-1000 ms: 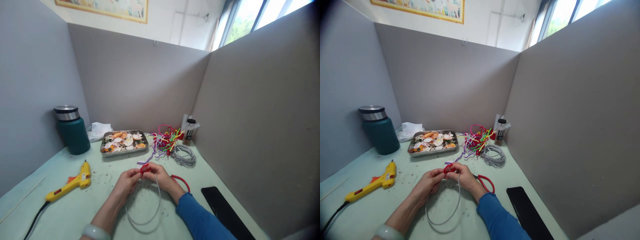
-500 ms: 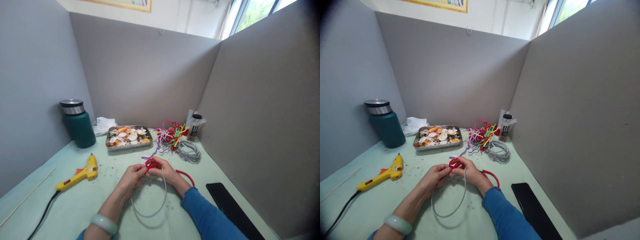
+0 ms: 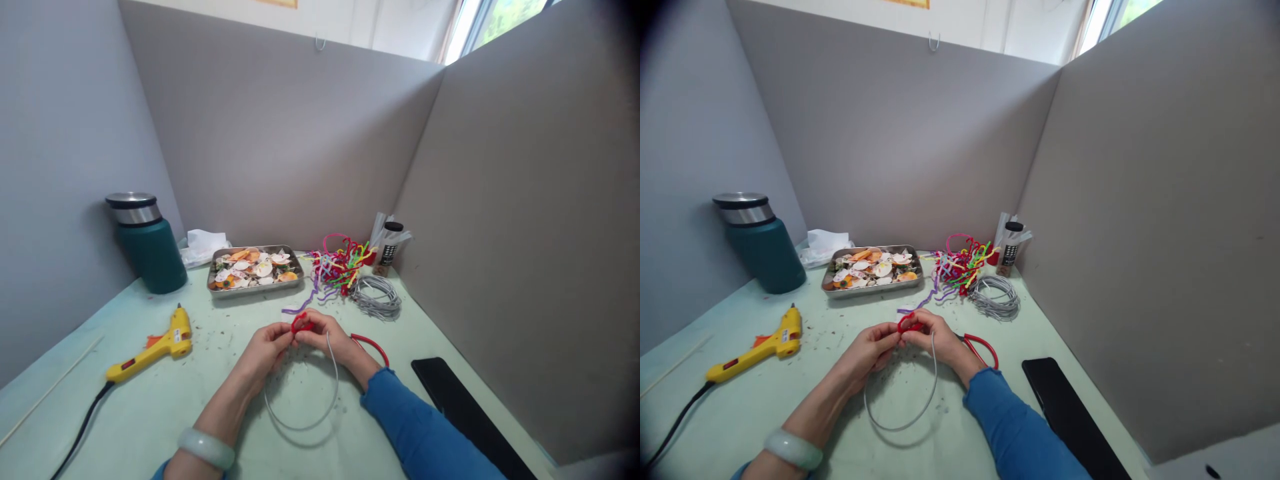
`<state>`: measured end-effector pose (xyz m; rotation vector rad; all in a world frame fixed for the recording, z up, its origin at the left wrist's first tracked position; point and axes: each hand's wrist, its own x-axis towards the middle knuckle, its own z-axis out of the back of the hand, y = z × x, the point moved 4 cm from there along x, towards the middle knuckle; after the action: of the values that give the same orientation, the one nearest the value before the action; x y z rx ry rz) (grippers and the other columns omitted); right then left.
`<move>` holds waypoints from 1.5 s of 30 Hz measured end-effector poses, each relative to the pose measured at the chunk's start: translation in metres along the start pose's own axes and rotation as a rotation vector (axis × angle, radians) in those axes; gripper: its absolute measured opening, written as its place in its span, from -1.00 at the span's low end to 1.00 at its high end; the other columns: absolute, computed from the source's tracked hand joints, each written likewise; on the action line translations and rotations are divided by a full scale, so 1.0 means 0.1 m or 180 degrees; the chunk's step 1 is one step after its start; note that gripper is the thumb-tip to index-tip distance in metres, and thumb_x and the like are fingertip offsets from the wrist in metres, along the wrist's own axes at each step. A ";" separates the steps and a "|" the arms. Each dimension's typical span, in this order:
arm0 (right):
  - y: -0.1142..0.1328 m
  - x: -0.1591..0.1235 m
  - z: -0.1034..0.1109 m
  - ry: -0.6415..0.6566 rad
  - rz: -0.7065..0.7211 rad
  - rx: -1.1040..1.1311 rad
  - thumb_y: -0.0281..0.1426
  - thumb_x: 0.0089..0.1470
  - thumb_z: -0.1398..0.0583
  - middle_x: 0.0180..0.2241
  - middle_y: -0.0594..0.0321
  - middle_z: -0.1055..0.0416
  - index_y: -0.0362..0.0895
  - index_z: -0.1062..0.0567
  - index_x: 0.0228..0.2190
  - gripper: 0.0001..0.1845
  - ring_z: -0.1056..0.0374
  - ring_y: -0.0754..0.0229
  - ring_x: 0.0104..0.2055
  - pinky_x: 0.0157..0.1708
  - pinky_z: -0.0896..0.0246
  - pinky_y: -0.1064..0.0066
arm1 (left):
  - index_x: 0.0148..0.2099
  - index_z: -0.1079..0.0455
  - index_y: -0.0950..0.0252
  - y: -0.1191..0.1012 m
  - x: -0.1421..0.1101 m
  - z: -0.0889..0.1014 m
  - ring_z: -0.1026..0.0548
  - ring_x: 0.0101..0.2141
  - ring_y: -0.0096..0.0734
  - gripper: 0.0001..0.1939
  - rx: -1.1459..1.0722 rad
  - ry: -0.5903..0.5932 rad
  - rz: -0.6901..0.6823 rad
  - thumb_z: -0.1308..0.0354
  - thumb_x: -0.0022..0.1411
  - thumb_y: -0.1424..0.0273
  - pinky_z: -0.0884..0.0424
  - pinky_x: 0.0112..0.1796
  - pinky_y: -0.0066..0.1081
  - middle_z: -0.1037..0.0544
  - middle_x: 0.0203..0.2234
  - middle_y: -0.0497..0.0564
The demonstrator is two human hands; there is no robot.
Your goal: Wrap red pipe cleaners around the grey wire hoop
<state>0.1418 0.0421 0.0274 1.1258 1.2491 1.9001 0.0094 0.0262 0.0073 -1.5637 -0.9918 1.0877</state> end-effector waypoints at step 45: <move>-0.30 0.64 2.49 -0.3080 -0.1724 -0.1729 -0.38 0.10 -0.16 -0.31 0.18 -0.42 -0.21 -0.46 -0.35 -0.86 -0.36 0.21 -0.28 -0.29 -0.28 0.36 | -0.47 -0.39 0.36 0.15 0.16 0.05 0.07 -0.82 -0.74 -0.52 0.0269 -0.0125 0.0226 -0.28 -0.25 0.02 0.24 -0.73 -0.56 -0.12 -0.84 -0.23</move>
<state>0.3331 0.2103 0.0705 1.0389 0.3802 0.9521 0.0102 0.0392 -0.0109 -1.5239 -0.9106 1.1983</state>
